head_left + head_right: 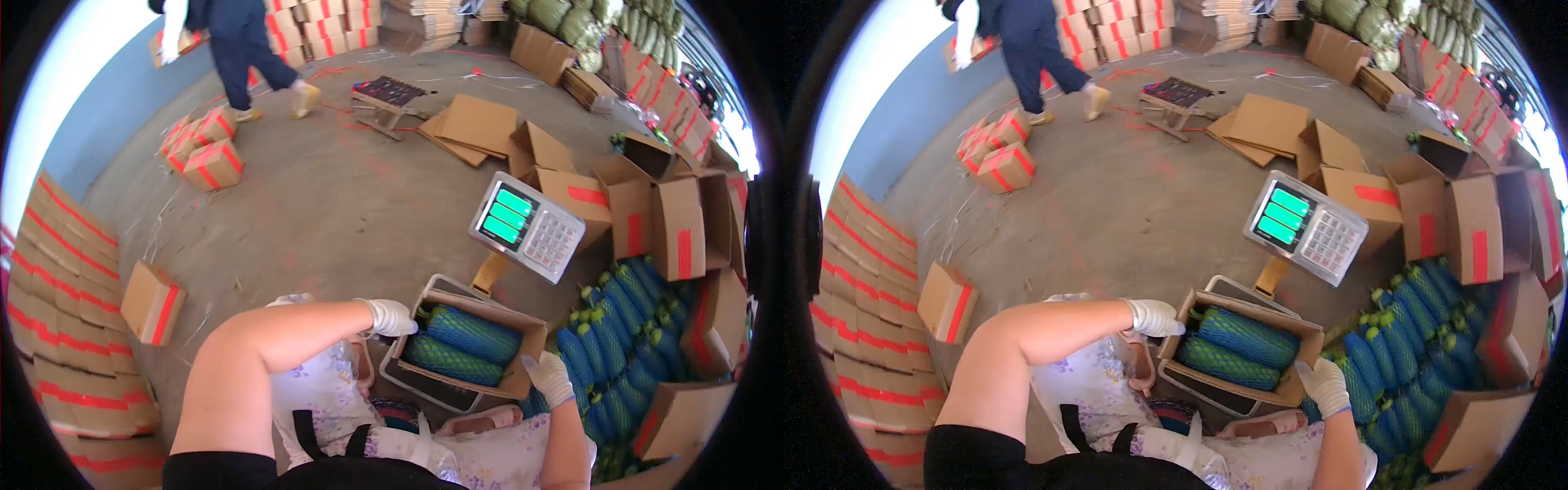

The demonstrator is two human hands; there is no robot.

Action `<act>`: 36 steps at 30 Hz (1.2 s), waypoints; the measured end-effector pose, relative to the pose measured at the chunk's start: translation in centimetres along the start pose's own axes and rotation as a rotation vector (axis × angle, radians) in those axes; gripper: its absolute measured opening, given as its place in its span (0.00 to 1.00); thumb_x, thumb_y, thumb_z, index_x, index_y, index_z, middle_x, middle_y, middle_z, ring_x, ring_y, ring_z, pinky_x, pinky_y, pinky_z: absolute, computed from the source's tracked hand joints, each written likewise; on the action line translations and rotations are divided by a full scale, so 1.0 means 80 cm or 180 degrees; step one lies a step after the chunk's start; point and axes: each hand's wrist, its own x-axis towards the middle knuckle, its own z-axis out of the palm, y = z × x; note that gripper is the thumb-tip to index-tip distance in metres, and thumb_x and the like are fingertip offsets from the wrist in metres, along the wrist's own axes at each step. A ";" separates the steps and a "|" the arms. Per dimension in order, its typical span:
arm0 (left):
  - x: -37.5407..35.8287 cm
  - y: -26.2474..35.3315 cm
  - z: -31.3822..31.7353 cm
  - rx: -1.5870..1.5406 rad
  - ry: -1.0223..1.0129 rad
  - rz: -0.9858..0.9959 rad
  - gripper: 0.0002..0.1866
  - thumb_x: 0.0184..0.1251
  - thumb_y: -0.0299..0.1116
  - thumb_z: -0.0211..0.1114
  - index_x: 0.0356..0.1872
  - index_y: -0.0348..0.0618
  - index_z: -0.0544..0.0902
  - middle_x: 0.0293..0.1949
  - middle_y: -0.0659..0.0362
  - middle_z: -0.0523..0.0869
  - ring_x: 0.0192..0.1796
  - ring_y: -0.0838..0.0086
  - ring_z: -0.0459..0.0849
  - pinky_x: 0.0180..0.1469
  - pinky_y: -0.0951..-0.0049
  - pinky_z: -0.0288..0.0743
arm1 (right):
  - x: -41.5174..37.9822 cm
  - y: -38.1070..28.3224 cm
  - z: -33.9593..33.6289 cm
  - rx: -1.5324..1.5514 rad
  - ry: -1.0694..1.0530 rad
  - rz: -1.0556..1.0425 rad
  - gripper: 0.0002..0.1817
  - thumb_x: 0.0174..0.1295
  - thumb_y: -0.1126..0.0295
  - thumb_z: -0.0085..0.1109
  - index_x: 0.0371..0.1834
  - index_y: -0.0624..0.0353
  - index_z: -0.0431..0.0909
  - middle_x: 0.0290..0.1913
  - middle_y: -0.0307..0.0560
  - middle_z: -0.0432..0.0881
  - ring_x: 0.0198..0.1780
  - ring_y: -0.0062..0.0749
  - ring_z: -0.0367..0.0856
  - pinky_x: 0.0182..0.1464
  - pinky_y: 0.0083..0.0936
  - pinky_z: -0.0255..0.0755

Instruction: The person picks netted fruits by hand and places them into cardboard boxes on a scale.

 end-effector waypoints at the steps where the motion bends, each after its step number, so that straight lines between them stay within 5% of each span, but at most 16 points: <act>1: -0.006 0.004 -0.001 0.0048 0.0071 0.0017 0.23 0.68 0.48 0.56 0.40 0.34 0.86 0.30 0.49 0.87 0.32 0.61 0.86 0.39 0.58 0.78 | 0.000 -0.002 -0.001 0.0016 0.0043 0.0097 0.20 0.64 0.53 0.55 0.41 0.58 0.84 0.40 0.64 0.85 0.46 0.59 0.83 0.50 0.48 0.75; 6: -0.003 -0.013 -0.010 0.0704 0.0389 0.0311 0.28 0.64 0.52 0.55 0.40 0.31 0.84 0.38 0.37 0.85 0.41 0.44 0.85 0.50 0.53 0.75 | 0.014 -0.025 -0.016 -0.0686 -0.0285 -0.0071 0.21 0.64 0.54 0.53 0.39 0.63 0.85 0.40 0.66 0.85 0.47 0.60 0.84 0.53 0.48 0.76; 9: -0.026 -0.038 -0.039 0.0392 0.0522 0.0005 0.27 0.64 0.53 0.57 0.39 0.32 0.86 0.37 0.38 0.86 0.41 0.47 0.86 0.50 0.55 0.75 | 0.044 -0.056 -0.014 -0.0563 -0.0218 -0.0347 0.20 0.63 0.57 0.51 0.37 0.64 0.85 0.40 0.66 0.85 0.47 0.60 0.84 0.53 0.48 0.76; 10: -0.005 -0.089 -0.040 0.0523 0.0712 0.0465 0.28 0.63 0.53 0.58 0.39 0.31 0.86 0.36 0.40 0.87 0.40 0.50 0.86 0.49 0.55 0.75 | 0.055 -0.065 -0.011 -0.0490 -0.0143 -0.0528 0.20 0.63 0.58 0.51 0.37 0.64 0.85 0.41 0.66 0.85 0.47 0.60 0.84 0.53 0.48 0.76; 12: -0.072 -0.073 -0.061 -0.0040 0.0847 -0.0209 0.27 0.65 0.52 0.58 0.38 0.31 0.85 0.34 0.38 0.86 0.36 0.50 0.84 0.46 0.55 0.75 | 0.057 -0.123 -0.029 -0.0308 0.0006 -0.0739 0.19 0.62 0.59 0.51 0.37 0.64 0.86 0.41 0.65 0.85 0.46 0.59 0.84 0.53 0.48 0.76; 18: -0.131 -0.230 -0.084 0.0799 0.1544 0.0384 0.22 0.68 0.47 0.60 0.42 0.34 0.86 0.32 0.40 0.87 0.36 0.52 0.87 0.44 0.60 0.79 | 0.118 -0.286 -0.016 -0.0198 0.0254 -0.1167 0.18 0.61 0.61 0.52 0.38 0.62 0.86 0.44 0.61 0.86 0.50 0.54 0.84 0.55 0.44 0.76; 20: -0.172 -0.243 -0.077 -0.1789 0.1771 -0.0858 0.20 0.68 0.43 0.61 0.42 0.33 0.86 0.30 0.47 0.88 0.33 0.59 0.88 0.40 0.62 0.80 | 0.135 -0.343 -0.003 -0.0364 0.0143 -0.1380 0.17 0.61 0.61 0.53 0.41 0.61 0.86 0.44 0.59 0.87 0.50 0.53 0.85 0.55 0.43 0.76; 26: -0.172 -0.395 0.030 -0.2289 0.2094 -0.0858 0.15 0.68 0.39 0.61 0.37 0.35 0.85 0.30 0.51 0.87 0.32 0.62 0.87 0.37 0.61 0.80 | 0.133 -0.407 0.045 -0.0258 -0.0044 -0.2197 0.22 0.65 0.57 0.53 0.56 0.60 0.78 0.47 0.60 0.85 0.51 0.52 0.84 0.54 0.45 0.76; 27: -0.149 -0.428 0.061 -0.4134 0.1972 -0.1703 0.11 0.68 0.35 0.60 0.39 0.37 0.85 0.33 0.50 0.88 0.34 0.58 0.87 0.41 0.61 0.82 | 0.115 -0.399 0.040 -0.0469 -0.0251 -0.2223 0.24 0.66 0.56 0.53 0.59 0.59 0.76 0.46 0.60 0.86 0.50 0.54 0.84 0.53 0.46 0.76; 28: -0.144 -0.447 0.096 -0.4251 0.1951 -0.1782 0.11 0.68 0.35 0.60 0.39 0.37 0.85 0.33 0.50 0.88 0.34 0.58 0.87 0.41 0.61 0.82 | 0.104 -0.379 0.035 -0.0691 -0.0433 -0.2241 0.25 0.67 0.54 0.52 0.61 0.58 0.73 0.45 0.60 0.86 0.50 0.55 0.84 0.53 0.47 0.76; 31: -0.101 -0.506 0.200 -0.6103 0.2381 -0.0688 0.14 0.67 0.39 0.61 0.46 0.42 0.84 0.44 0.50 0.89 0.44 0.56 0.87 0.52 0.55 0.82 | 0.087 -0.276 0.040 -0.0952 -0.0532 -0.2306 0.25 0.67 0.52 0.54 0.61 0.56 0.74 0.42 0.62 0.85 0.48 0.54 0.84 0.53 0.47 0.75; 32: -0.139 -0.437 0.184 -0.6242 0.1990 -0.0537 0.15 0.67 0.41 0.62 0.47 0.42 0.83 0.46 0.52 0.88 0.47 0.58 0.86 0.55 0.55 0.79 | 0.076 -0.249 0.035 -0.1048 -0.0827 -0.1941 0.26 0.66 0.52 0.56 0.61 0.56 0.74 0.41 0.61 0.86 0.47 0.52 0.85 0.51 0.46 0.76; 34: -0.101 -0.469 0.224 -0.6829 0.1718 -0.0143 0.14 0.67 0.40 0.61 0.48 0.44 0.82 0.45 0.53 0.88 0.49 0.59 0.85 0.58 0.56 0.77 | 0.050 -0.199 0.034 -0.1560 -0.1003 -0.1396 0.27 0.65 0.52 0.57 0.61 0.57 0.74 0.41 0.61 0.86 0.46 0.53 0.85 0.50 0.45 0.77; 36: -0.097 -0.407 0.188 -0.7046 0.2130 -0.0174 0.14 0.67 0.40 0.60 0.47 0.43 0.81 0.46 0.53 0.87 0.49 0.59 0.84 0.58 0.56 0.76 | 0.024 -0.169 0.037 -0.1920 -0.1254 -0.0940 0.28 0.64 0.52 0.57 0.63 0.58 0.74 0.41 0.60 0.86 0.45 0.53 0.85 0.48 0.45 0.78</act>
